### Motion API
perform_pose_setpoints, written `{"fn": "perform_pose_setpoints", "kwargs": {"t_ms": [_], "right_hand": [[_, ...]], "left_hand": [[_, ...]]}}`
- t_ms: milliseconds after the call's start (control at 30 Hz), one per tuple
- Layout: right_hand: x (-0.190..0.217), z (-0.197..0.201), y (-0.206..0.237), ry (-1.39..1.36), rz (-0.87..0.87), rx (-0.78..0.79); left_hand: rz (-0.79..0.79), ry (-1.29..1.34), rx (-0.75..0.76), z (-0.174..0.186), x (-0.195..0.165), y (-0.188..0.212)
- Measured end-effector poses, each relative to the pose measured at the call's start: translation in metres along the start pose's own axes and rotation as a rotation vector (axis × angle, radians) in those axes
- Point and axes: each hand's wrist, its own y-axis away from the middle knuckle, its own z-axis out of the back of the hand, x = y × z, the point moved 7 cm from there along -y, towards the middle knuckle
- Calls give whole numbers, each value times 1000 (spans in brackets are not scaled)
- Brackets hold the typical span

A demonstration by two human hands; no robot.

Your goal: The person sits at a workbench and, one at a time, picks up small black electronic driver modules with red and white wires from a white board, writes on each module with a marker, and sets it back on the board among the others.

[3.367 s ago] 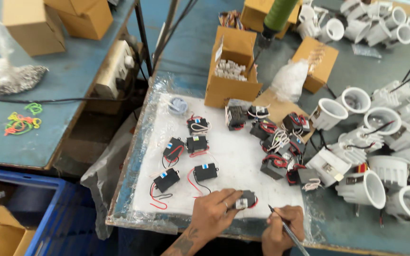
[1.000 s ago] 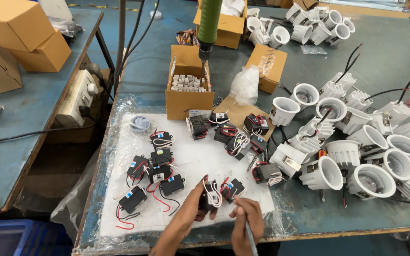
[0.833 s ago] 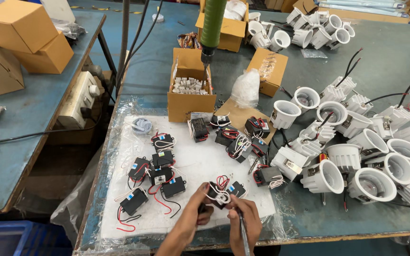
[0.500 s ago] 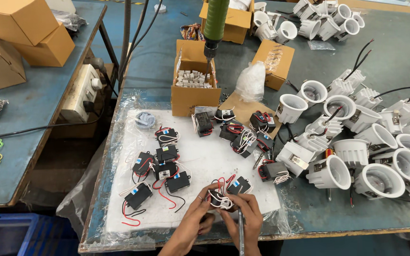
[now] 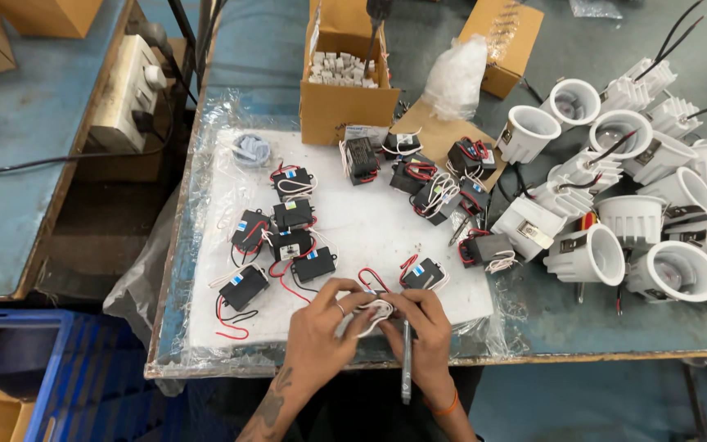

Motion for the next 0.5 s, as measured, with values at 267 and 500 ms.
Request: {"fn": "perform_pose_setpoints", "kwargs": {"t_ms": [267,500], "right_hand": [[-6,-9,-6,-37,-36,45],[-12,-11,-6,-48,-34,55]], "left_hand": [[5,-105,-55,-11,24,-4],[-10,-182,-20,-19,25,-11]]}}
